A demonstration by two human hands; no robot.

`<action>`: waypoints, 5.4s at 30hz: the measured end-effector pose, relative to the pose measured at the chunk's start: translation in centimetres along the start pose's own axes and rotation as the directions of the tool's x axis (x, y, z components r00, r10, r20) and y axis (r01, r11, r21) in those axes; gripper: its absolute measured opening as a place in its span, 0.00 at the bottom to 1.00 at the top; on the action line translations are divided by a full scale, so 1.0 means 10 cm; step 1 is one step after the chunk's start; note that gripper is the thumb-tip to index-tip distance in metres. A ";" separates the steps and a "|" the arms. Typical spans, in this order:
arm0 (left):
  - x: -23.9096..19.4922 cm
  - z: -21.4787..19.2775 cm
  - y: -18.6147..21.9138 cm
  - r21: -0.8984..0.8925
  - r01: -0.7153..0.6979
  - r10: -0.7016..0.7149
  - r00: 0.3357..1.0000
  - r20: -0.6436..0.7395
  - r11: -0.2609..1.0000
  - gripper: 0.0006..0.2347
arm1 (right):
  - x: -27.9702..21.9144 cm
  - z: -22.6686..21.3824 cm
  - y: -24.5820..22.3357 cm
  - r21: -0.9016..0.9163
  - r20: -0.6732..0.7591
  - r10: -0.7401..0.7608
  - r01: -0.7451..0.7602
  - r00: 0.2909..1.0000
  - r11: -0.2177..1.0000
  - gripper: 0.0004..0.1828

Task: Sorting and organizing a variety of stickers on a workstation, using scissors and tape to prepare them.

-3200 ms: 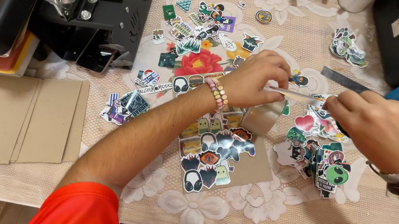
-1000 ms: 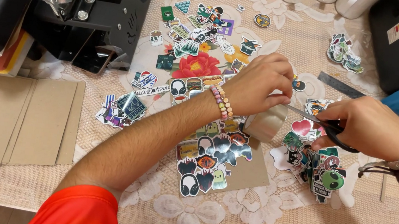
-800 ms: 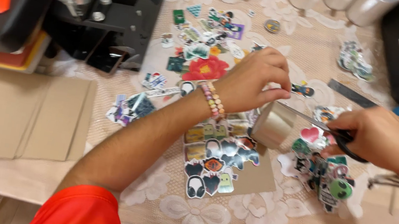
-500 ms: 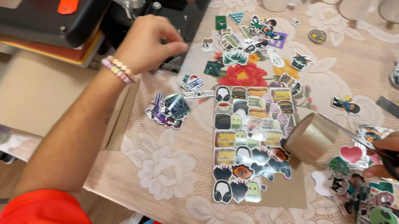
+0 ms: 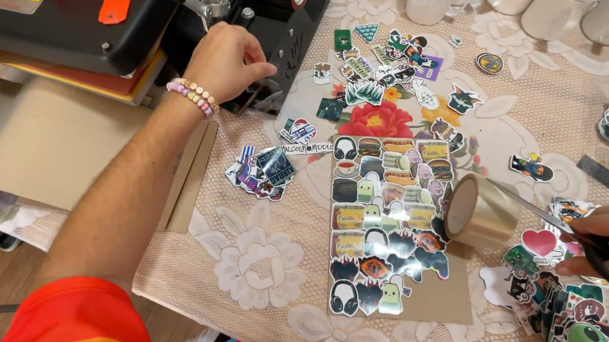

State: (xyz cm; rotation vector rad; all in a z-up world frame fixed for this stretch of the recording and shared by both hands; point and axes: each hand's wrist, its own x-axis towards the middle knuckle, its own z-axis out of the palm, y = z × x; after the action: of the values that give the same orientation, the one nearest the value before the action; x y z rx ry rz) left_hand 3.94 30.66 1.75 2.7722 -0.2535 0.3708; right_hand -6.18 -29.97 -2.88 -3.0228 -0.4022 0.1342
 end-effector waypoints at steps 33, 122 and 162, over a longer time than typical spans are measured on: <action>-0.07 1.50 2.99 -0.473 -0.466 0.547 0.837 0.040 0.748 0.08 | -0.29 -0.63 -0.72 -0.607 -0.091 -0.256 0.150 0.962 0.780 0.08; -0.23 0.16 2.42 -0.294 -0.798 0.810 0.575 -0.114 0.525 0.03 | -0.29 -1.11 -1.56 0.014 0.059 -0.187 0.186 0.981 0.982 0.26; 0.63 -0.60 0.33 -0.039 -0.395 0.394 0.894 0.213 0.918 0.06 | -0.06 -0.76 -1.27 -0.017 0.039 -0.174 0.175 0.984 0.984 0.29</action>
State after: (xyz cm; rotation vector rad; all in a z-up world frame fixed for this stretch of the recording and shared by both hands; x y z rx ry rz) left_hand 7.84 28.85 9.98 2.7534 -0.8808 0.1589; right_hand -9.29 -18.50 6.02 -2.9904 -0.6736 0.1745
